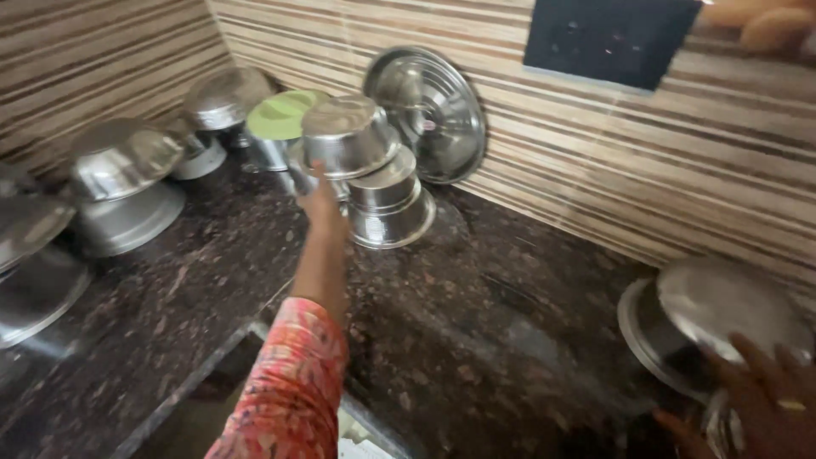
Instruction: The person stacks various stainless steel bowls, plates, and containers on a kitchen countertop. They handle the items one at a time, arranging them into neat piles. The person also handles a white ceramic bowl and places it among the metal items.
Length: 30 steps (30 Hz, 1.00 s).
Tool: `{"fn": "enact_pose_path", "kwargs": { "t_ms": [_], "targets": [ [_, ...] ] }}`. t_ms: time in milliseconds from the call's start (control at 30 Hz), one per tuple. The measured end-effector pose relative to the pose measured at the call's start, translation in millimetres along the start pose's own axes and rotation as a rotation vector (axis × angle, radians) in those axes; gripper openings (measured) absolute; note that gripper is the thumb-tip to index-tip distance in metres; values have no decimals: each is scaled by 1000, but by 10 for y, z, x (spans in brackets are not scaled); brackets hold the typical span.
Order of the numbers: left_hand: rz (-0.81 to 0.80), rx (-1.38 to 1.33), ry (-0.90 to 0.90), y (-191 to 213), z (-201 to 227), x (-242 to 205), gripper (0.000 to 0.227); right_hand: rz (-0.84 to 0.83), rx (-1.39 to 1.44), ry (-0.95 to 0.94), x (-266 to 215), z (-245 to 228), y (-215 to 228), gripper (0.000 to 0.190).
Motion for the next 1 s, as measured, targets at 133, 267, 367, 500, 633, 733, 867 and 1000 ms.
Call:
{"fn": "enact_pose_path", "kwargs": {
  "t_ms": [133,267,367,500,633,733,867,1000],
  "targets": [
    [-280,-374,400,-274,-715,1168,62,-46,-109,-84,776,-1608,1689,91],
    [-439,-293,234,-465,-680,1625,48,-96,-52,-120,841,-1722,1850,85],
    [-539,-195,220,-484,-893,1978,40,-114,-1,-158,923,-1789,1973,80],
    [-645,-170,236,-400,-1185,2432,35,-38,158,-164,959,-1915,2027,77],
    [-583,-53,318,-551,-1043,1345,33,4,351,-199,1164,-2089,2200,72],
    [-648,8,294,-568,-1066,823,35,-101,446,-215,1243,-2249,1981,75],
    [-698,254,223,-598,-1116,268,40,-182,834,-298,1405,-2497,1380,81],
    [-723,211,268,-638,-1531,84,40,-495,1450,-833,1724,-2866,827,112]
  ]
}}
Point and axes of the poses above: each hand's wrist, its own x-axis towards the middle knuckle, its own y-axis out of the back of the hand, z = x × y, the point moved 7 cm from there along x, towards the middle knuckle, and after that the axes turned 2 degrees about z, right-handed, at the moved point
